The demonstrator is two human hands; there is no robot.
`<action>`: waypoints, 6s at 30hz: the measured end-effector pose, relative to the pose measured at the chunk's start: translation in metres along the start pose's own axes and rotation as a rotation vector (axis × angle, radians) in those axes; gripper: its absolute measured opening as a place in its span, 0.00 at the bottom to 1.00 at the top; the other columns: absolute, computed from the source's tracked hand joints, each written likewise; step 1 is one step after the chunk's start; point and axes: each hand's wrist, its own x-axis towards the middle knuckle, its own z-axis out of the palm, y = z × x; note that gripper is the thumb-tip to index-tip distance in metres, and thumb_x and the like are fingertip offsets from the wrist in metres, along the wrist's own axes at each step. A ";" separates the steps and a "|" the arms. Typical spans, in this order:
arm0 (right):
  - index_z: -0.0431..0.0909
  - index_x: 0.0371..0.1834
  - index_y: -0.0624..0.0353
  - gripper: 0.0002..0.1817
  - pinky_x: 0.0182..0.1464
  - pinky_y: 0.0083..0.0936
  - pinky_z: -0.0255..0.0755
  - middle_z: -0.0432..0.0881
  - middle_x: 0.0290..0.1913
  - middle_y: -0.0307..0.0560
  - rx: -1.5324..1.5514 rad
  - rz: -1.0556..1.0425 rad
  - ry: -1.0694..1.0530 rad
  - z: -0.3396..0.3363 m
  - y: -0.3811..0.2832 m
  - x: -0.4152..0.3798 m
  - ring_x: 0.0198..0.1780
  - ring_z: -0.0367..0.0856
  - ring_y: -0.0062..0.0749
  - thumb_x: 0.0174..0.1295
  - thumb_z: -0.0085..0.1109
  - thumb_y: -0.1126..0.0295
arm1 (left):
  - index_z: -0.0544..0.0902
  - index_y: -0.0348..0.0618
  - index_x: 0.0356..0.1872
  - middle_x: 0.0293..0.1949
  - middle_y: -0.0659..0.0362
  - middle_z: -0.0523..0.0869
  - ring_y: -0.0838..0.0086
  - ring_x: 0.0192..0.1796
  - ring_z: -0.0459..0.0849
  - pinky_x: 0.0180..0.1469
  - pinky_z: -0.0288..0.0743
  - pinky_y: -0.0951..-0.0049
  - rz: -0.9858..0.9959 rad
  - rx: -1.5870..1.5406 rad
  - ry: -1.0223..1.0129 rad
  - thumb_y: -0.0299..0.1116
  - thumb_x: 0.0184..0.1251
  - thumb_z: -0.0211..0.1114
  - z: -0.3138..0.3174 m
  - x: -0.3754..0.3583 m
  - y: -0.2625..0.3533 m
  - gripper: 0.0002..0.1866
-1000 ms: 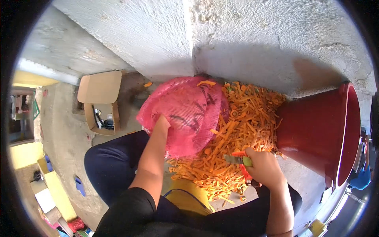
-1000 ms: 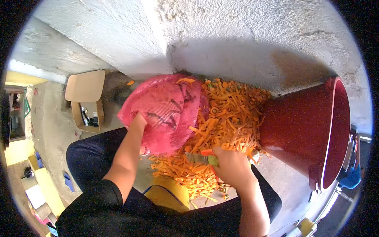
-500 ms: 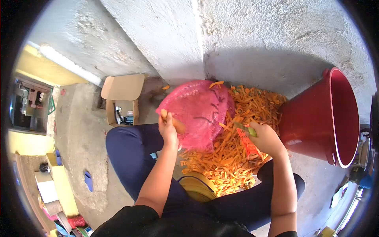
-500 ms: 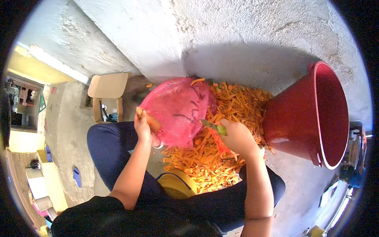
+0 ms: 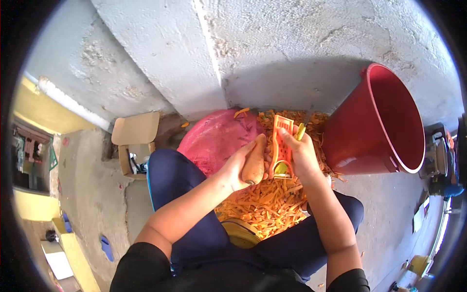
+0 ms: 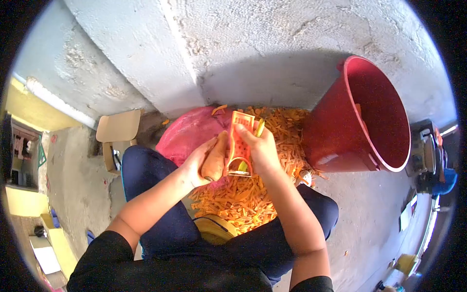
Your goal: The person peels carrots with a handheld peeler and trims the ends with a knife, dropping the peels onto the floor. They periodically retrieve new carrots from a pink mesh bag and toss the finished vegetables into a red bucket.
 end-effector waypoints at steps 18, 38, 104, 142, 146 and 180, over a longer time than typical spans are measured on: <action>0.69 0.33 0.65 0.10 0.33 0.26 0.68 0.77 0.26 0.51 -0.614 -0.470 0.275 0.005 0.002 0.002 0.28 0.74 0.27 0.52 0.57 0.72 | 0.70 0.45 0.45 0.37 0.59 0.78 0.72 0.38 0.78 0.38 0.74 0.71 0.032 0.116 0.239 0.45 0.68 0.37 0.026 0.033 -0.021 0.18; 0.67 0.37 0.64 0.12 0.38 0.21 0.67 0.75 0.30 0.45 -0.469 -0.483 0.262 0.002 0.000 -0.008 0.34 0.71 0.21 0.55 0.57 0.70 | 0.71 0.47 0.44 0.31 0.60 0.79 0.74 0.27 0.78 0.24 0.73 0.73 -0.067 -0.011 0.343 0.46 0.67 0.40 0.050 0.025 -0.018 0.17; 0.68 0.39 0.63 0.11 0.38 0.18 0.67 0.75 0.32 0.40 -0.462 -0.433 0.262 0.003 -0.011 -0.005 0.33 0.72 0.19 0.57 0.53 0.70 | 0.71 0.42 0.44 0.38 0.57 0.78 0.70 0.39 0.79 0.44 0.74 0.65 -0.051 0.151 0.185 0.42 0.65 0.43 0.013 0.027 -0.019 0.16; 0.68 0.36 0.65 0.10 0.32 0.22 0.69 0.78 0.27 0.49 -0.703 -0.501 0.222 0.008 -0.001 -0.012 0.29 0.75 0.23 0.55 0.55 0.71 | 0.68 0.43 0.50 0.41 0.57 0.77 0.72 0.41 0.78 0.41 0.76 0.70 -0.062 0.135 0.204 0.44 0.68 0.36 0.017 0.028 -0.023 0.20; 0.67 0.34 0.64 0.10 0.32 0.23 0.68 0.75 0.24 0.48 -0.826 -0.627 0.432 -0.003 -0.005 0.001 0.28 0.71 0.22 0.55 0.56 0.70 | 0.70 0.43 0.45 0.35 0.58 0.78 0.76 0.34 0.78 0.35 0.75 0.74 -0.079 0.303 0.104 0.45 0.68 0.39 0.025 0.020 -0.018 0.19; 0.69 0.35 0.63 0.10 0.33 0.22 0.66 0.73 0.27 0.41 -0.677 -0.525 0.666 -0.049 -0.034 0.036 0.28 0.70 0.25 0.58 0.53 0.67 | 0.71 0.44 0.42 0.29 0.57 0.78 0.71 0.30 0.78 0.30 0.76 0.67 -0.176 0.233 0.100 0.49 0.66 0.38 0.019 0.011 -0.021 0.20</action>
